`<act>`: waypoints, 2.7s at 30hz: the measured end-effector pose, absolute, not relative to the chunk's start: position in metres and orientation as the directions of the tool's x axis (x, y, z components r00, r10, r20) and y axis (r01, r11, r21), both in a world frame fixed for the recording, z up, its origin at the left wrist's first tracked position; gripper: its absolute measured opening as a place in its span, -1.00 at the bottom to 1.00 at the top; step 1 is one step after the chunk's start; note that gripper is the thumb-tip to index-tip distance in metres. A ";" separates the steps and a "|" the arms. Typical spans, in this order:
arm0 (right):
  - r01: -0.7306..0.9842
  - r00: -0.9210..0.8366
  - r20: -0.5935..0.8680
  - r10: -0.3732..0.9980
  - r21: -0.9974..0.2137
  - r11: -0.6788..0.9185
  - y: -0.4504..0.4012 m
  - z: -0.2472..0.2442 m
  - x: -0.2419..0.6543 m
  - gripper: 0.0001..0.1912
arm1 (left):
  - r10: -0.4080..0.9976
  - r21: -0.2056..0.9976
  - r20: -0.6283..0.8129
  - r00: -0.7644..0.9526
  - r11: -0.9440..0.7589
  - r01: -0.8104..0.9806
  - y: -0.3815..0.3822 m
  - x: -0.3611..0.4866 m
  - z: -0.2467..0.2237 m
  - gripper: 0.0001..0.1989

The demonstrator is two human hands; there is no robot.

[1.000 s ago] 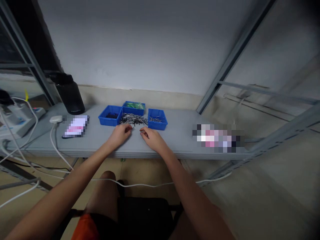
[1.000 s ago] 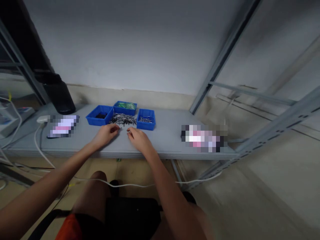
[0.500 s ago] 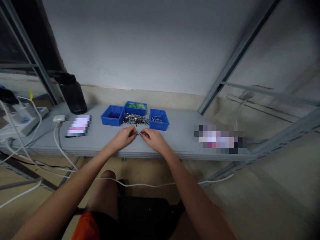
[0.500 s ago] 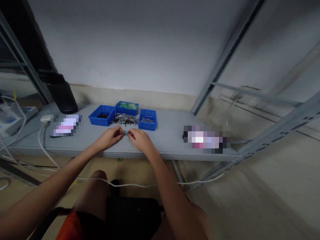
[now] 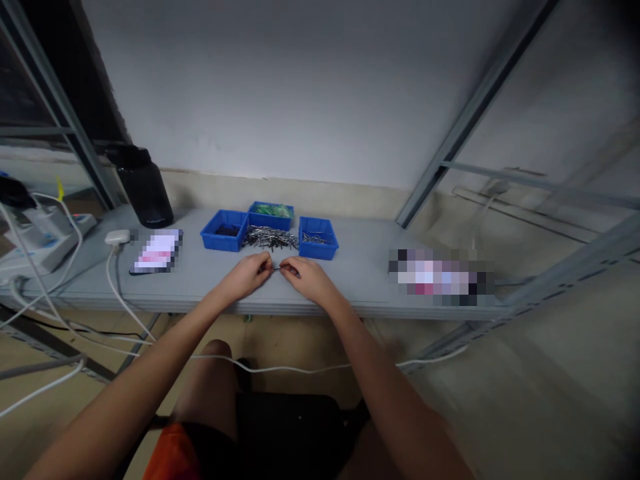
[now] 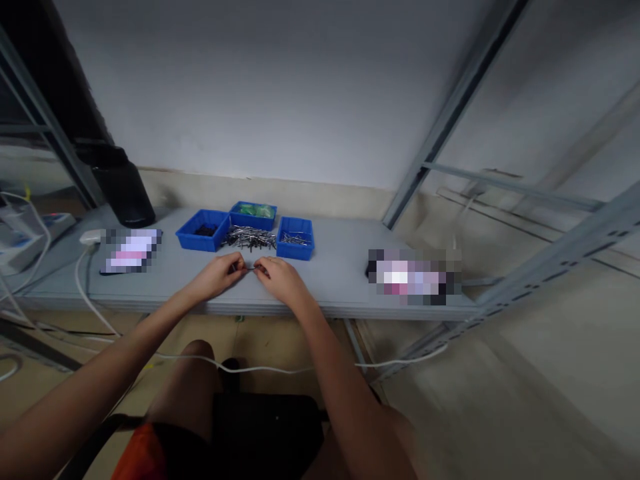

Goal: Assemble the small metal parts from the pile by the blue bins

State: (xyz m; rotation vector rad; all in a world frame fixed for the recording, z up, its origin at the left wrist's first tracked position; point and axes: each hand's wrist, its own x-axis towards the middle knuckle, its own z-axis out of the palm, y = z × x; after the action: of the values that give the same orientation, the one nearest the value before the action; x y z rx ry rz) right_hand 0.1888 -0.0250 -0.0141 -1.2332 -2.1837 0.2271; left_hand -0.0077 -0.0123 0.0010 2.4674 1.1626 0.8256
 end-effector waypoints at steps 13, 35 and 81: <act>0.710 -0.338 0.434 0.835 -0.464 0.529 -0.025 -0.015 0.189 -0.89 | 0.741 0.419 0.405 0.535 -0.671 0.612 -0.019 -0.005 0.006 -0.87; 0.627 -0.437 0.503 0.746 -0.425 0.653 -0.026 -0.015 0.190 -0.85 | 0.722 0.377 0.367 0.587 -0.692 0.616 -0.021 -0.005 0.008 -0.82; 0.711 -0.357 0.470 0.807 -0.424 0.561 -0.026 -0.016 0.189 -0.86 | 0.760 0.373 0.399 0.514 -0.646 0.666 -0.017 -0.006 0.005 -0.81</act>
State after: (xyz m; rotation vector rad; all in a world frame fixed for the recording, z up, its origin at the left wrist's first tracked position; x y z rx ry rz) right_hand 0.1893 -0.0255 -0.0156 -1.2110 -2.1482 0.1930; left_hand -0.0055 -0.0174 0.0050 2.5794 1.2264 0.8095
